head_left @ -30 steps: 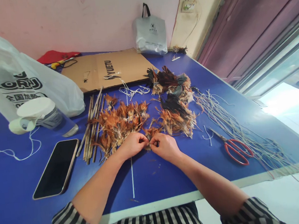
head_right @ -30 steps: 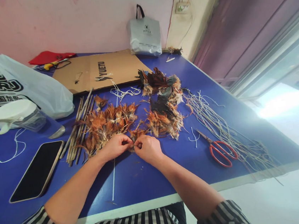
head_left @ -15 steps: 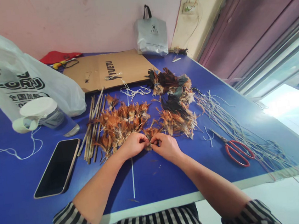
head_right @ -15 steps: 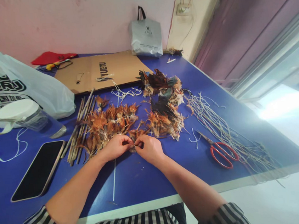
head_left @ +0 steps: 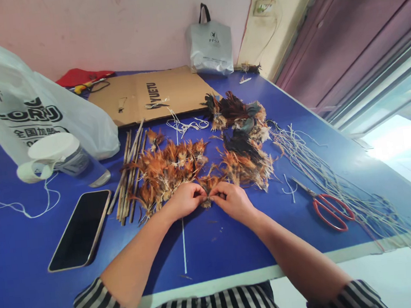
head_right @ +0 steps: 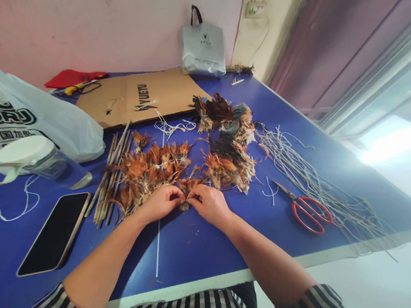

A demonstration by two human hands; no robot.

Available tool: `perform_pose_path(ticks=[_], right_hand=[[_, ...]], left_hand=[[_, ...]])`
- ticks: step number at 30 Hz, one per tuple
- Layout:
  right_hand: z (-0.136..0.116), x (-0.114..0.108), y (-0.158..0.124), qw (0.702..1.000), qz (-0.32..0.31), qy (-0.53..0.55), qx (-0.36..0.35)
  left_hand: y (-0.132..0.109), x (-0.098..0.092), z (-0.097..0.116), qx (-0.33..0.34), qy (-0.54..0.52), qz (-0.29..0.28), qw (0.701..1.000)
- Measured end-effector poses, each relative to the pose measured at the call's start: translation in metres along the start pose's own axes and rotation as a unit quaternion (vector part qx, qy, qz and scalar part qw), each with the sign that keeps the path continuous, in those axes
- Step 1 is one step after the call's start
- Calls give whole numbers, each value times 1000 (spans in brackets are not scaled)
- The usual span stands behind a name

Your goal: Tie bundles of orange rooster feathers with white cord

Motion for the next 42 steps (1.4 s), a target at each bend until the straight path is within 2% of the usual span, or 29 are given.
perform_pose_path(ticks=[7,15,22,31,42], right_hand=[[-4,0,-1,1000,-13,-22,13],[-6,6,-2,999,12,-25,33],[-3,7,-3,1000,8,-10,17],[-7,5,-3,1000,-8,-28,9],[-5,3,-1,999,-16,-18,22]], left_hand=[[0,1,3,4,15,4,1000],[2,5,2,-40,-26,24,999],[3,6,-9,-40,-39,20,998],[2,-1,-3,-48,-32,9,998],[0,1,-2,-16,-1,31,999]])
Point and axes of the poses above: each hand's wrist, its own y-axis towards the middle knuckle, its own x-axis out of the palm, z = x × y, the point moved 1 cm from there along y, towards the middle knuckle, and after that the axes turned 2 degrees about z, right-handed, at the moved point
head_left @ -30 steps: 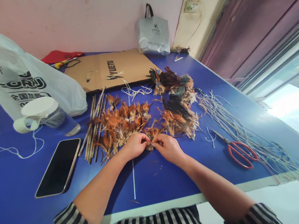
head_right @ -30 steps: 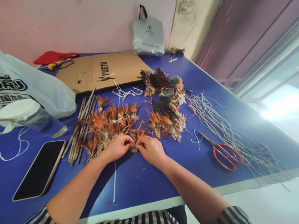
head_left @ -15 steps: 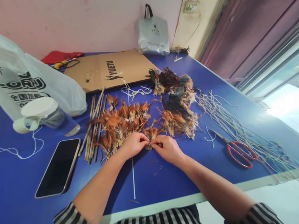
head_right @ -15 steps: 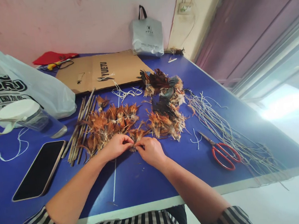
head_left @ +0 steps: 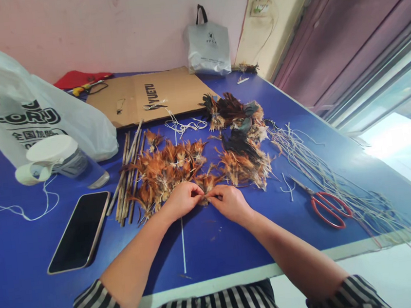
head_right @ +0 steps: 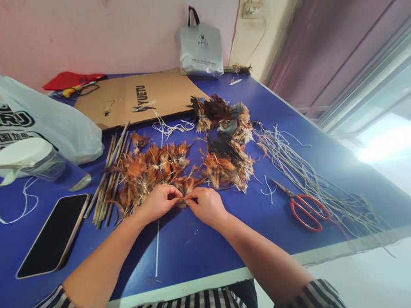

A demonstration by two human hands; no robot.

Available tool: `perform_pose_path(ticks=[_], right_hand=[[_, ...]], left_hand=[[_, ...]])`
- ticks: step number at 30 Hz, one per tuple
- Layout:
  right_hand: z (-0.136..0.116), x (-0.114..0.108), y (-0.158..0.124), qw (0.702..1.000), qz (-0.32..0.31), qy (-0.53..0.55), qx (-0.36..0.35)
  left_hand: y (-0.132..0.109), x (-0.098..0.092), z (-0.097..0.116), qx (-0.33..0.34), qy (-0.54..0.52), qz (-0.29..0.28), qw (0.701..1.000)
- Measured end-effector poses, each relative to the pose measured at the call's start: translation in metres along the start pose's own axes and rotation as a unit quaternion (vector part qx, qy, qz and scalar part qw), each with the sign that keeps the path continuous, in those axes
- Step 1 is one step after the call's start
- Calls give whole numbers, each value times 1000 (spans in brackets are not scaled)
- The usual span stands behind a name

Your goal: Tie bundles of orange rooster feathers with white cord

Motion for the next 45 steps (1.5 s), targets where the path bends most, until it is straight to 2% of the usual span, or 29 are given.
perform_pose_path(ticks=[8,13,19,26,35,41,45], right_hand=[[2,0,5,999,10,-1,54],[0,3,6,999,18,-28,28],[-3,3,6,998,19,-44,35],[0,3,5,999,20,-27,39],[0,-2,10,998,16,-34,59],[2,-2,11,999,9,-24,22],[2,-2,12,999,7,-23,20]], left_hand=[[-2,-1,3,32,35,19,999],[-2,-1,2,44,30,24,998],[-2,1,-1,68,41,25,997],[-4,9,-4,131,80,70,986],[-6,12,-3,140,63,90,984],[-8,14,-3,145,47,105,983],[-9,14,-3,148,34,109,982]])
Point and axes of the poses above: each hand's wrist, its own y-axis towards the middle knuckle, its own x-axis out of the palm, z = x × y, the point moved 1 cm from there along y, towards the middle knuckle, and after that the axes turned 2 degrees about z, right-handed, at the moved point
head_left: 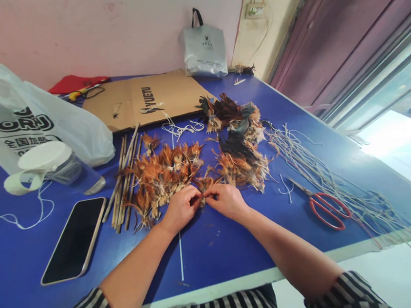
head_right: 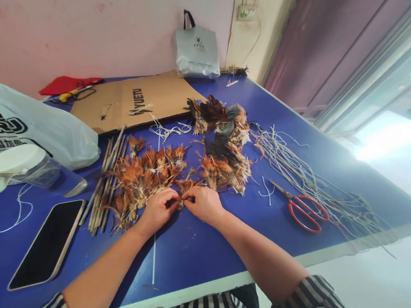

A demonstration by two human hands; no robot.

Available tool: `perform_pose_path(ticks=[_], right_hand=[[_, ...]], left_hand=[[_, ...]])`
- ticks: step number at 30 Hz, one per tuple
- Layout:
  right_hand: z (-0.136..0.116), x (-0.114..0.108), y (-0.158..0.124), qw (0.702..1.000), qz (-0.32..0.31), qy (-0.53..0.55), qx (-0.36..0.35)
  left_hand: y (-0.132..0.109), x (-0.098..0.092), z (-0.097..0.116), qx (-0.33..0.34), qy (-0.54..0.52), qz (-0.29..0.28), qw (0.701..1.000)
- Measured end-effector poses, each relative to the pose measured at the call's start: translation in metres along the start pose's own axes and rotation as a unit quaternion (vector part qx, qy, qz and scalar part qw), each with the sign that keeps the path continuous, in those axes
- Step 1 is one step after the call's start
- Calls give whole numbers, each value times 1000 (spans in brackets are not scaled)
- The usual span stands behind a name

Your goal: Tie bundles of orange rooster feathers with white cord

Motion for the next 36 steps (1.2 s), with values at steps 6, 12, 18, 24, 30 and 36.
perform_pose_path(ticks=[6,12,18,24,30,36], right_hand=[[0,0,-1,1000,10,5,2],[-1,1,-2,999,21,-5,30],[-2,-1,-2,1000,11,10,17],[-2,0,-4,1000,6,-1,7],[-2,-3,-4,1000,-17,-5,11],[-2,-9,0,998,-49,24,34]], left_hand=[[0,-1,1,2,-3,0,1000],[0,-1,0,0,5,-3,1000],[-1,-1,2,-2,8,1,1000],[-1,-1,3,3,-4,9,1000],[-1,0,1,-1,-1,15,1000],[0,0,2,2,8,17,1000]])
Point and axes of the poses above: each hand's wrist, its own y-axis towards the middle knuckle, its own x-axis out of the palm, z = x × y, the point moved 1 cm from there along y, towards the middle knuckle, and after that the axes turned 2 degrees about z, right-handed, at the moved point
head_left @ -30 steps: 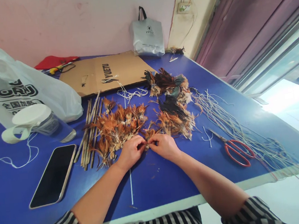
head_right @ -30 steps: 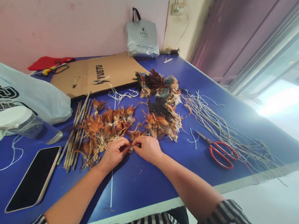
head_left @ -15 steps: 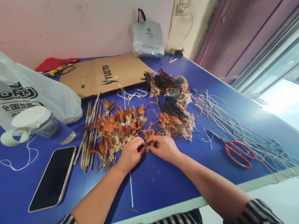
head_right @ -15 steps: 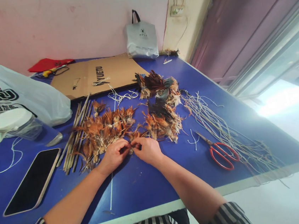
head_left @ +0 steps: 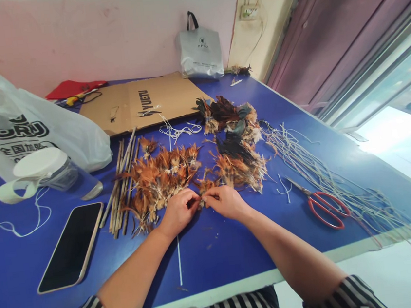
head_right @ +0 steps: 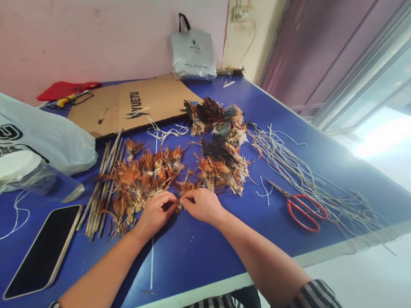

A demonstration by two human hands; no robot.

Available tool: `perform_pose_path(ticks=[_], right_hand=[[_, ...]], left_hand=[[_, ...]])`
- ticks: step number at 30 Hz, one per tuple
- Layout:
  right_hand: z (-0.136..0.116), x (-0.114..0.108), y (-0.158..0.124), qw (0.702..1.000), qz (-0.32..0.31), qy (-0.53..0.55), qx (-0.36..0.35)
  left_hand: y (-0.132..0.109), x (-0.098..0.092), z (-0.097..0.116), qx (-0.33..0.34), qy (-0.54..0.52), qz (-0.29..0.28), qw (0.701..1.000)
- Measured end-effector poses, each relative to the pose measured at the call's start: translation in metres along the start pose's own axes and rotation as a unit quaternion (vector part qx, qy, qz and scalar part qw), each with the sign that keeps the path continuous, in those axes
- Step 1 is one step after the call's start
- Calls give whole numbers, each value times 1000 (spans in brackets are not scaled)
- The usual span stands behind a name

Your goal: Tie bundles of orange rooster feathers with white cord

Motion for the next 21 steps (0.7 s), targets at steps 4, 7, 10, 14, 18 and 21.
perform_pose_path(ticks=[4,7,10,14,18,21], right_hand=[[-1,3,0,999,21,-5,26],[-2,7,-2,999,29,-1,36],[-2,9,-3,999,31,-7,26],[-3,10,-3,999,35,-19,13],[-3,11,-3,999,39,-26,10],[-3,12,-3,998,43,-34,8]], left_hand=[[1,1,-1,-5,5,9,1000],[3,0,-3,-16,1,8,1000],[4,-1,-5,-25,-17,-17,999],[6,-3,-7,-44,-37,-35,998],[7,-4,-6,-67,-51,-43,995],[8,-5,-6,-83,-57,-51,994]])
Point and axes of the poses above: each hand's wrist, its own y-axis towards the middle knuckle, its own x-axis out of the palm, z = x × y, the point moved 1 cm from there along y, towards the middle knuckle, and after that the axes turned 2 degrees about z, right-handed, at the moved point
